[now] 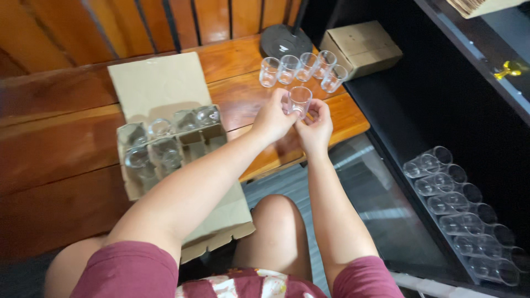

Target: The person opens a cardboard box containing small clear glasses and removes them one by one, placing them on a wooden bench. The person continues until all glasses are removed and arranged in rows on the bench.

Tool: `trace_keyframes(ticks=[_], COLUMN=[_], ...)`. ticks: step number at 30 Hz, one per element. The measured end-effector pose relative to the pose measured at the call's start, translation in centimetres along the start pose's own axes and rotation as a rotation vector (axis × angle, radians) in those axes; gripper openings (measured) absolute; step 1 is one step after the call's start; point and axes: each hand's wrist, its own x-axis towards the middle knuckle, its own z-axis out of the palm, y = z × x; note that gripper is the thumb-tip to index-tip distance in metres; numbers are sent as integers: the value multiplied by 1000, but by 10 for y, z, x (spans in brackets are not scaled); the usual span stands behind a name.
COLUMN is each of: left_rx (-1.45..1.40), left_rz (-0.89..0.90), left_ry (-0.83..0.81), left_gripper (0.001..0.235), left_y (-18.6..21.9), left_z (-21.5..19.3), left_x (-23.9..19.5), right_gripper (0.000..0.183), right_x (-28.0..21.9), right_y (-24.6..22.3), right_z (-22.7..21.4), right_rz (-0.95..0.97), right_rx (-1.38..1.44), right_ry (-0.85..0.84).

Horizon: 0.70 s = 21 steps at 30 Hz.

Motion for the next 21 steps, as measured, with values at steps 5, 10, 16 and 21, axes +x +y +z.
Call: trace_keyframes(ticks=[5, 10, 16, 21], left_rx=[75, 110, -5, -44], left_rz=[-27, -40, -94, -125], left_ry=[-34, -36, -36, -35], left_gripper=[54, 52, 58, 75], left_y=[-17, -38, -47, -53], left_z=[32, 63, 85, 96], left_x=[51, 98, 129, 144], right_gripper=[52, 55, 59, 53], right_x=[27, 55, 80, 91], right_y=[15, 57, 73, 68], right_z=[-15, -22, -24, -17], right_rz=[26, 83, 128, 125], right_rx=[-181, -289, -96, -127], right_ry=[31, 50, 83, 77])
